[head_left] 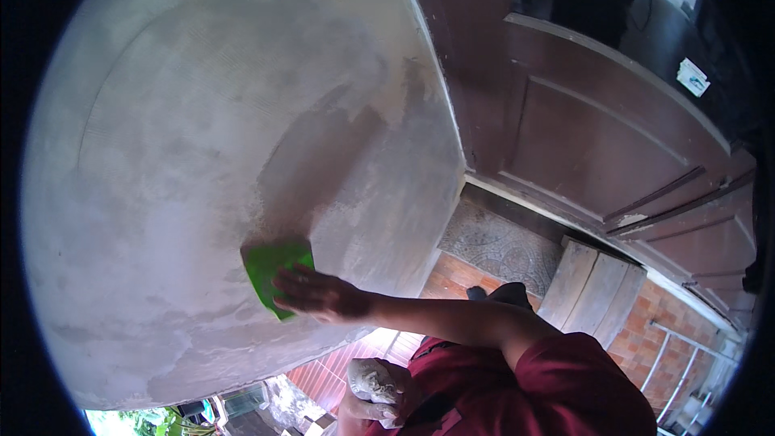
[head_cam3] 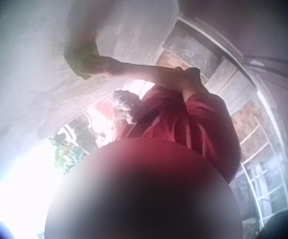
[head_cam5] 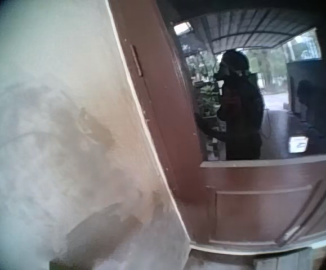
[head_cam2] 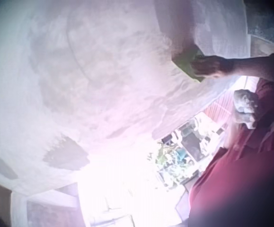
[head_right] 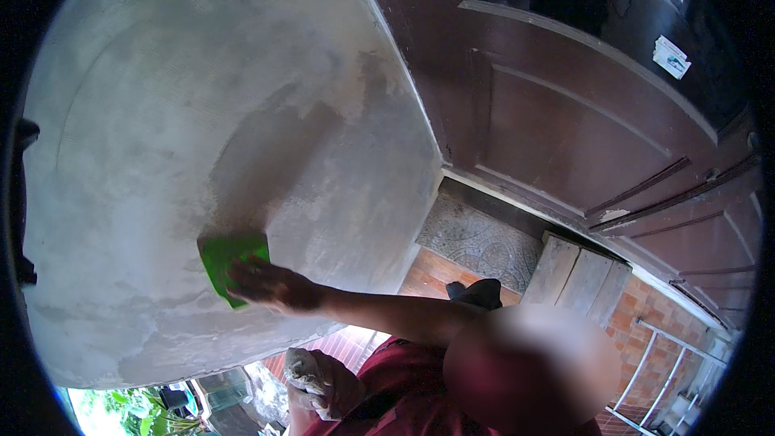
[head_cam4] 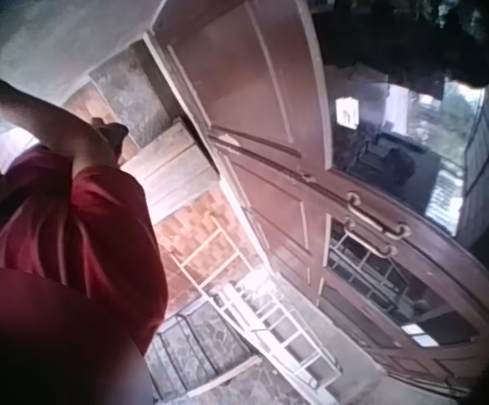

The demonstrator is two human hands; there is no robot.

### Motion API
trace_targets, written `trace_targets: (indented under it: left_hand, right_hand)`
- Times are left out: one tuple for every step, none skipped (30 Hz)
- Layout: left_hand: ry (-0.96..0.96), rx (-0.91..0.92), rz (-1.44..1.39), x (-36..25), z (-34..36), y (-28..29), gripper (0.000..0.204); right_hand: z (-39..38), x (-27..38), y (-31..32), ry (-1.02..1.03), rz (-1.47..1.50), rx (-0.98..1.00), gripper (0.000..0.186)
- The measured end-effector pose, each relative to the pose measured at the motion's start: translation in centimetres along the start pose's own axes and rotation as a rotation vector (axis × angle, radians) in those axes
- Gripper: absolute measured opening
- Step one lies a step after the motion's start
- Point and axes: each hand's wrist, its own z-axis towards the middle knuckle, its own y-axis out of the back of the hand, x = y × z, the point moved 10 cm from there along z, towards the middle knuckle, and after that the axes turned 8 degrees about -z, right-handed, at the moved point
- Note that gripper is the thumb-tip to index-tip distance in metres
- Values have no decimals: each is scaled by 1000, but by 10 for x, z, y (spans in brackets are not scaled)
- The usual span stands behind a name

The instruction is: The person applies plaster to a wall using a green trowel and a bag of plaster. They repeatedly scoop plaster from the bag and spread it onto the wall surface, smoothing it out with the trowel.

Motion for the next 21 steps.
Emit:
trace_targets:
  left_hand:
    - [-20, 14, 61, -3, 2, -2, 36]
    - [-30, 31, 129, -5, 4, -4, 35]
    - [-62, 47, 174, -9, 5, -6, 34]
    - [-80, 66, 144, -10, 6, -7, 33]
    - [-74, 70, 142, -9, 6, -7, 33]
    - [-80, 66, 141, -9, 6, -5, 33]
    - [-85, 56, 144, -9, 4, -3, 34]
    - [-89, 43, 149, -8, 2, 0, 34]
    - [-93, 33, 157, -8, -1, 1, 34]
    - [-95, 22, 168, -7, -3, 3, 35]
    - [-96, 16, 182, -8, -4, 5, 35]
    - [-96, 8, 189, -7, -6, 7, 35]
    - [-96, 3, 197, -8, -7, 9, 36]
    - [-94, -1, 205, -7, -7, 11, 36]
    - [-98, -8, 217, -9, -7, 13, 36]
    - [-100, -17, 227, -8, -6, 15, 37]
    - [-104, -21, 236, -9, -6, 16, 37]
    - [-102, -27, 241, -9, -5, 17, 38]
    - [-104, -33, 260, -7, -4, 19, 38]
    - [-98, -46, 244, -8, -4, 20, 36]
    - [-86, -58, 235, -6, -3, 21, 33]
  right_hand:
    - [-11, 5, -2, -12, 76, 102, 74]
    - [-20, -2, 16, -42, 145, 34, 76]
    - [-27, -11, 32, -70, 206, -5, 77]
    - [-34, -21, 51, -97, 273, -66, 79]
    - [-41, -43, 76, -187, 268, -187, 76]
    - [-46, -62, 102, -259, 38, -289, 64]
    - [-50, -88, 122, -389, -144, -356, 53]
    - [-50, -113, 142, -457, -228, -475, 50]
    - [-49, -137, 157, -525, -307, -562, 54]
    - [-41, -158, 164, -514, -298, -581, 57]
    - [-35, -172, 164, -492, -276, -599, 68]
    - [-31, -173, 151, -455, -247, -590, 68]
    - [-26, -175, 136, -433, -211, -594, 68]
    - [-21, -165, 119, -363, -282, -566, 76]
    - [-21, -156, 97, -347, -245, -505, 79]
    - [-27, -147, 69, -369, -196, -344, 79]
    - [-29, -127, 47, -285, -130, -271, 81]
    - [-31, -93, 25, -73, -125, -188, 84]
    - [-42, -66, 19, 31, 14, -218, 87]
    - [-56, -46, 9, 15, 39, -128, 86]
    - [-70, -33, -6, 20, 27, 58, 83]
